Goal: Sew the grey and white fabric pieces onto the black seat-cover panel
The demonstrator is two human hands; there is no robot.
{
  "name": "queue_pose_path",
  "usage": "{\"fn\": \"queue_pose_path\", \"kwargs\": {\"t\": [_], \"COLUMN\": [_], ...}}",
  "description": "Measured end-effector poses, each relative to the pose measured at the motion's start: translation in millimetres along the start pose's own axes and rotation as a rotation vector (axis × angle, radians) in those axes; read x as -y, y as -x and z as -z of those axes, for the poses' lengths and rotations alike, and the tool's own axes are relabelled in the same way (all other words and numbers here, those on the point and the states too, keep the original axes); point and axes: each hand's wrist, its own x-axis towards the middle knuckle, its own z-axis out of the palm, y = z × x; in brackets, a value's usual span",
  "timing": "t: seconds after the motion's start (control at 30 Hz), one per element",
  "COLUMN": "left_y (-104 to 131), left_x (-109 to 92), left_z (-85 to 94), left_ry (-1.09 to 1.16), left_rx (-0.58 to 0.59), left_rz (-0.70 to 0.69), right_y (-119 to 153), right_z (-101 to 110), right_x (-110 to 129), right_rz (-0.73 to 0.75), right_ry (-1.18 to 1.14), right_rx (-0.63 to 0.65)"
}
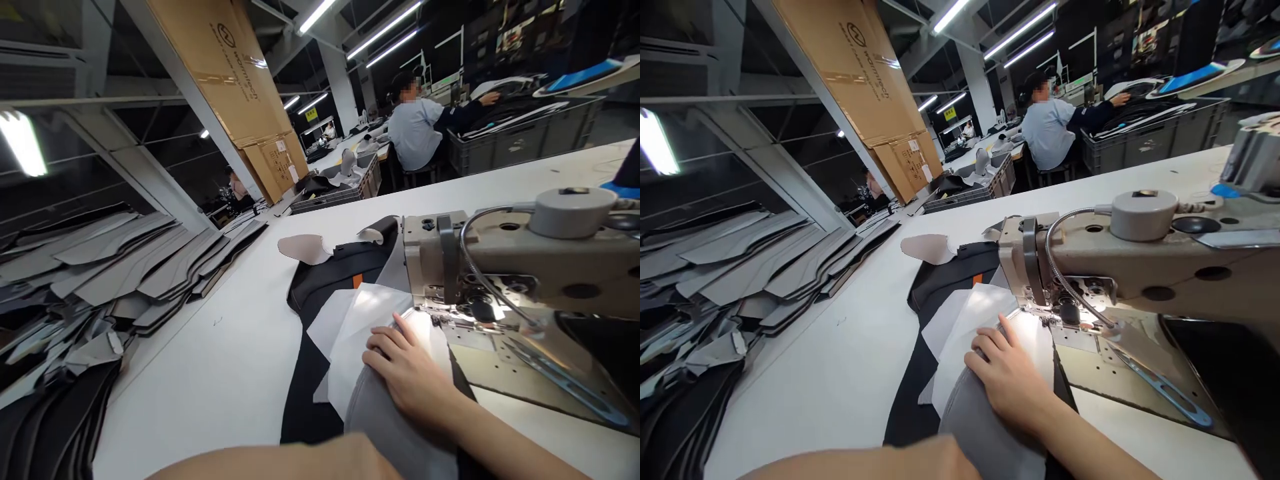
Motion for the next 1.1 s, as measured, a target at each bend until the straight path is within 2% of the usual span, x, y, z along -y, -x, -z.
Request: {"fn": "queue_pose_path", "kwargs": {"t": [0.03, 0.07, 0.1, 0.13, 0.17, 0.2, 0.27, 0.37, 0.5, 0.57, 0.67, 0.8, 0.87, 1.0, 1.1], "left_y": [-5.0, -10.8, -17.4, -24.3, -31.0, -37.1, -45.9, -50.2, -47.7, -46.5, -43.7, -34.2, -29.2, -25.5, -25.6], "left_x": [7.7, 16.5, 26.4, 37.3, 48.7, 59.9, 78.9, 93.8, 96.1, 95.6, 96.0, 98.9, 99.2, 95.2, 91.5], "left_z": [19.2, 37.6, 53.5, 65.5, 72.8, 75.6, 71.0, 57.3, 53.3, 56.2, 65.8, 87.3, 93.6, 89.0, 91.7], "left_ry": [0.095, 0.199, 0.293, 0.379, 0.451, 0.499, 0.449, 0.309, 0.496, 0.492, 0.36, 0.072, -0.021, -0.101, -0.171], "left_rx": [-0.069, -0.199, -0.341, -0.431, -0.452, -0.419, -0.322, -0.304, -0.281, -0.215, -0.141, -0.18, -0.152, -0.033, -0.038], "left_rz": [0.05, 0.184, 0.367, 0.544, 0.693, 0.803, 0.91, 0.924, 0.994, 0.978, 0.931, 0.909, 0.91, 0.888, 0.87], "right_y": [1.0, 3.3, 6.2, 9.0, 11.3, 12.9, 13.6, 11.9, 11.5, 12.6, 15.0, 17.2, 17.1, 17.4, 19.6], "right_z": [-2.5, -3.6, -3.7, -2.9, -1.7, -0.3, 2.1, 4.1, 6.5, 7.9, 7.9, 3.4, 1.2, -0.1, -0.5], "right_x": [-1.9, -4.0, -5.9, -7.4, -8.4, -8.9, -9.2, -9.4, -10.7, -11.0, -11.5, -14.1, -14.7, -11.4, -9.7], "right_rz": [-0.002, 0.004, 0.017, 0.033, 0.046, 0.054, 0.06, 0.076, 0.072, 0.072, 0.074, -0.001, -0.022, 0.01, 0.024], "right_ry": [-0.029, -0.052, -0.069, -0.08, -0.089, -0.096, -0.111, -0.142, -0.165, -0.173, -0.158, -0.139, -0.147, -0.111, -0.067], "right_rx": [-0.011, -0.035, -0.065, -0.091, -0.109, -0.123, -0.143, -0.162, -0.173, -0.175, -0.169, -0.195, -0.16, -0.089, -0.126]}}
